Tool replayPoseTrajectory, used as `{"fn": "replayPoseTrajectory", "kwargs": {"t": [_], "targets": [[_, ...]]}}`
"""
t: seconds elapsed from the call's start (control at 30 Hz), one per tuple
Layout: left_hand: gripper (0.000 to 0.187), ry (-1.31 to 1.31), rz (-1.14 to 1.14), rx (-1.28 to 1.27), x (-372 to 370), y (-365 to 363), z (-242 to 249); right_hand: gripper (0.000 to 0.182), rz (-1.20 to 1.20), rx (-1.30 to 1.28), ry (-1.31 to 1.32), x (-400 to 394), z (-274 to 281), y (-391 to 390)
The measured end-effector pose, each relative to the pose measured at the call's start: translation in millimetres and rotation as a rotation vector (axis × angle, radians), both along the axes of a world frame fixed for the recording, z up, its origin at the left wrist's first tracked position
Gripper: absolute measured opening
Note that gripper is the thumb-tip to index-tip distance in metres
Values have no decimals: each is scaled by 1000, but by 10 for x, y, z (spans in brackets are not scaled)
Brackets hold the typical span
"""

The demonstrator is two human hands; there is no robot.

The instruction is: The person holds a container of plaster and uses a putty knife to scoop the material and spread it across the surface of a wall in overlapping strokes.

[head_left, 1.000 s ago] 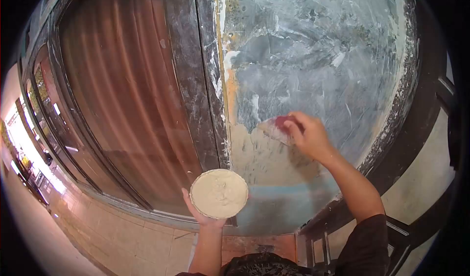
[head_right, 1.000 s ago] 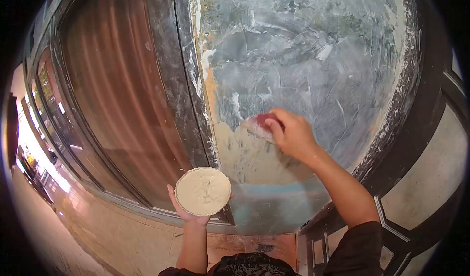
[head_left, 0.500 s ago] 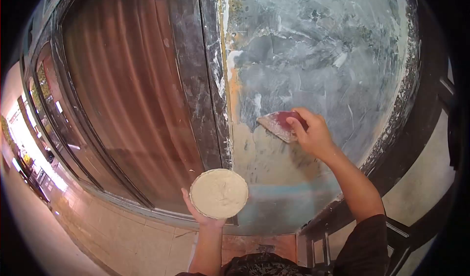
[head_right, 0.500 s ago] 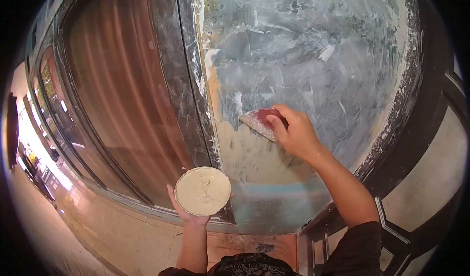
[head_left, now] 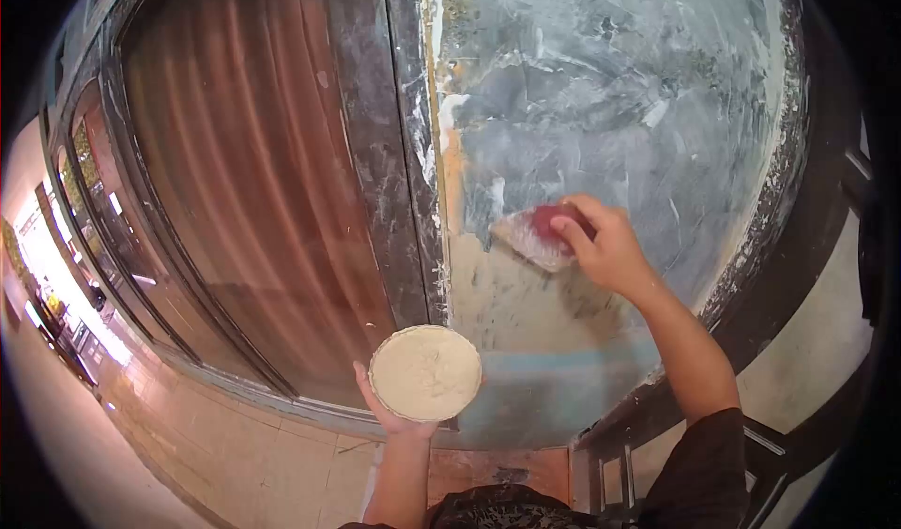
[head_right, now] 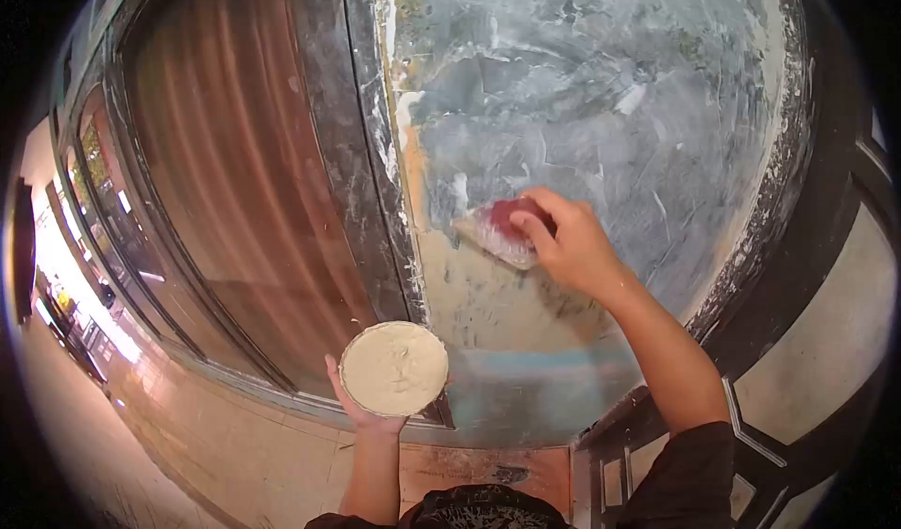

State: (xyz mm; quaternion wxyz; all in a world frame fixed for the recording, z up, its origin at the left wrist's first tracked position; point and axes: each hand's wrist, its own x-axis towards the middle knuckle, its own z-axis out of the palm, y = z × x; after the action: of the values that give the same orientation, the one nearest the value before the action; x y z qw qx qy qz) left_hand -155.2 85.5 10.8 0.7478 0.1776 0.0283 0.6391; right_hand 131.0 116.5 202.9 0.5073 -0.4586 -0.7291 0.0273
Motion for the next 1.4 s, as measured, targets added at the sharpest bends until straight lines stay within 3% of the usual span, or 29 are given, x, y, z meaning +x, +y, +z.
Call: {"fn": "replayPoseTrajectory", "kwargs": {"t": [0.1, 0.17, 0.2, 0.27, 0.4, 0.5, 0.63, 0.73, 0.77, 0.83, 0.93, 1.0, 1.07, 1.3, 1.4], "targets": [[91, -167, 13, -190, 11, 38, -38, 19, 129, -106, -141, -70, -87, -178], [91, -71, 0, -136, 73, 24, -36, 23, 362, -577, 74, -121, -233, -156], [91, 23, -13, -81, 113, 12, -24, 23, 355, -576, 81, -114, -290, -114], [89, 26, -52, -38, 167, -59, 68, 25, 459, -888, 115, -91, -392, -19], [89, -24, -210, 64, 187, -154, 186, 27, 361, -943, -16, 12, -481, 14], [91, 14, -148, -46, 189, -112, 69, 31, 334, -945, 15, 213, -537, 0], [93, -6, -195, -2, 224, -181, 159, 27, 128, -898, -157, 355, -335, -170], [98, 16, -217, 19, 259, -165, 214, 18, 1, -431, -146, 248, -344, -441], [98, 17, -217, 19, 275, -166, 222, 18, 2, -430, -145, 246, -458, -492], [98, 52, -223, 1, 317, -164, 245, 26, 66, 119, -401, 244, -739, -580], [98, 37, -215, -11, 361, -190, 241, 37, 100, 284, -448, 106, -1028, -751], [99, 29, -204, -19, 381, -218, 247, 38, 61, 334, -466, 89, -1133, -866], [103, -179, -398, 14, 397, -249, 272, 39, 20, 384, -479, 106, -1228, -934], [99, -151, -391, 23, 603, -357, 149, 38, -79, 357, -524, 539, -1483, -1020], [101, -75, -271, 14, 587, -442, 225, 34, -117, 280, -497, 756, -1602, -1093]]}}
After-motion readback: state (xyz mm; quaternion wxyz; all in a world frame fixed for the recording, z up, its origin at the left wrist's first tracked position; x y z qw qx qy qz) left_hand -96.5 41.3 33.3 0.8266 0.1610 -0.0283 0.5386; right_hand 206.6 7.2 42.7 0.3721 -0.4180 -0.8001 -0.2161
